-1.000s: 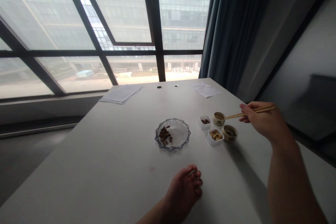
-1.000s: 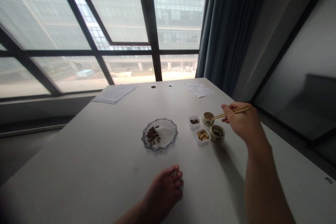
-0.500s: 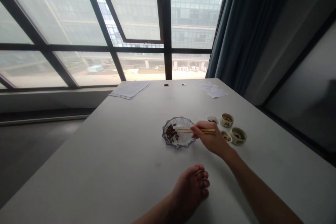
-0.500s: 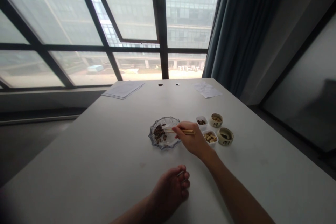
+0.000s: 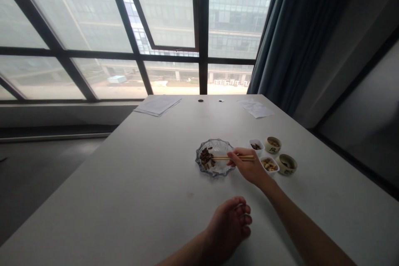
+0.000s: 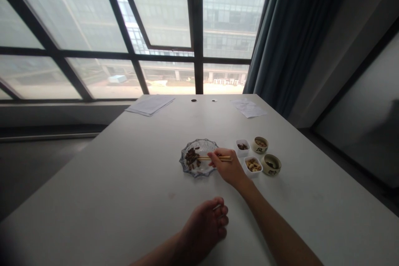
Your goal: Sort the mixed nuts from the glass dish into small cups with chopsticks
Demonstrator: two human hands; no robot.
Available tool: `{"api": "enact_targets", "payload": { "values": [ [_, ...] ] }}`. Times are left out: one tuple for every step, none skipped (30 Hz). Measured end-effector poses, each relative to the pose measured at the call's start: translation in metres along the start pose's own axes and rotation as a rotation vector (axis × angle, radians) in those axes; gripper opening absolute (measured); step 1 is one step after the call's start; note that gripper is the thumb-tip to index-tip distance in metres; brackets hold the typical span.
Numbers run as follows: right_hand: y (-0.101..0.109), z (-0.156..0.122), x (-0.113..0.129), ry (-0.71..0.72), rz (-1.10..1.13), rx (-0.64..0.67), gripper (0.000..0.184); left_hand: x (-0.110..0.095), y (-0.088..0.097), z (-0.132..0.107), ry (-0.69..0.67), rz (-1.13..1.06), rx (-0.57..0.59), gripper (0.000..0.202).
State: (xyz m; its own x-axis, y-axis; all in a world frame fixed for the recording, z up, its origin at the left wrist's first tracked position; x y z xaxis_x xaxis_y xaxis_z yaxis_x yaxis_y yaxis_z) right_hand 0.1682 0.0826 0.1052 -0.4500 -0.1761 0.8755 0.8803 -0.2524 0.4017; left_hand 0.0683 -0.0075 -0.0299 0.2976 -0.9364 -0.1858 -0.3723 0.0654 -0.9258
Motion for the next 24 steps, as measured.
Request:
{"api": "enact_targets", "payload": {
  "values": [
    [0.001,0.000,0.000,-0.010,0.007,0.000,0.037,0.000,0.000,0.000,0.000,0.004,-0.002,0.014],
    [0.002,0.000,0.000,-0.019,0.013,0.002,0.037,0.000,0.000,0.000,0.001,0.008,-0.004,0.014],
    [0.004,0.000,-0.001,-0.026,0.015,0.003,0.036,0.000,0.000,0.000,0.004,0.012,-0.007,0.015],
    [0.006,0.001,-0.001,-0.032,0.013,0.004,0.035,0.000,0.000,-0.001,0.007,0.014,-0.010,0.015],
    [0.008,0.001,-0.001,-0.035,0.008,0.004,0.034,0.000,0.000,-0.001,0.008,0.015,-0.012,0.015],
    [0.010,0.001,-0.001,-0.035,0.000,0.004,0.034,0.000,-0.001,-0.001,0.008,0.014,-0.013,0.015],
    [0.012,0.002,-0.001,-0.033,-0.010,0.004,0.033,0.000,-0.001,-0.001,0.006,0.013,-0.015,0.015],
    [0.013,0.002,-0.001,-0.030,-0.019,0.005,0.032,0.000,-0.001,0.000,0.005,0.011,-0.016,0.015],
    [0.013,0.002,-0.001,-0.030,-0.024,0.008,0.032,0.000,-0.001,0.000,0.004,0.011,-0.017,0.015],
    [0.013,0.002,-0.002,-0.034,-0.024,0.013,0.031,0.000,-0.001,0.000,0.006,0.010,-0.018,0.015],
    [0.012,0.002,-0.003,-0.041,-0.020,0.016,0.031,0.000,-0.001,0.000,0.009,0.011,-0.019,0.015],
    [0.011,0.002,-0.003,-0.050,-0.015,0.019,0.031,0.000,0.000,0.000,0.013,0.014,-0.019,0.015],
    [0.009,0.001,-0.004,-0.059,-0.009,0.021,0.031,0.001,0.000,0.000,0.015,0.017,-0.020,0.015],
    [0.008,0.001,-0.004,-0.065,-0.006,0.023,0.031,0.000,0.000,0.000,0.013,0.018,-0.019,0.016],
    [0.007,0.001,-0.005,-0.068,-0.004,0.023,0.032,0.000,0.000,0.000,0.010,0.018,-0.018,0.016],
    [0.007,0.001,-0.004,-0.068,-0.005,0.024,0.033,0.000,0.000,0.000,0.007,0.018,-0.016,0.016],
    [0.006,0.000,-0.004,-0.067,-0.007,0.023,0.033,0.000,0.000,0.000,0.008,0.017,-0.014,0.016],
    [0.006,0.000,-0.004,-0.065,-0.011,0.023,0.033,0.000,0.000,0.000,0.008,0.016,-0.014,0.016],
    [0.006,0.000,-0.003,-0.062,-0.015,0.022,0.034,0.001,0.000,0.001,0.009,0.013,-0.012,0.016],
    [0.006,0.000,-0.003,-0.057,-0.019,0.019,0.033,0.001,0.000,0.001,0.008,0.011,-0.012,0.015],
    [0.006,0.000,-0.002,-0.051,-0.023,0.017,0.033,0.001,0.000,0.001,0.003,0.009,-0.013,0.015],
    [0.006,0.000,-0.002,-0.042,-0.025,0.014,0.033,0.001,0.000,0.001,-0.002,0.006,-0.014,0.014],
    [0.005,0.000,-0.001,-0.033,-0.024,0.012,0.033,0.001,0.000,0.001,-0.006,0.004,-0.014,0.014],
    [0.005,0.000,-0.001,-0.025,-0.021,0.010,0.033,0.001,0.000,0.000,-0.005,0.003,-0.015,0.013]
  ]
}}
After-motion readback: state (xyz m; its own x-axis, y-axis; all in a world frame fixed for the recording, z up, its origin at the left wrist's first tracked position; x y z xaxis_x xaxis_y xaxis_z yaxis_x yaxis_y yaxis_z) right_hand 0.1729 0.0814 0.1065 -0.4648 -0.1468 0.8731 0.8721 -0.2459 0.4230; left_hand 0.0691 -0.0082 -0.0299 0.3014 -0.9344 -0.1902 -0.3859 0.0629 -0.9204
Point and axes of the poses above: each hand's wrist, its own z-axis towards the middle knuckle, its own y-axis out of the back of the hand, x = y × z, the point moved 7 cm from there along z, towards the middle knuckle
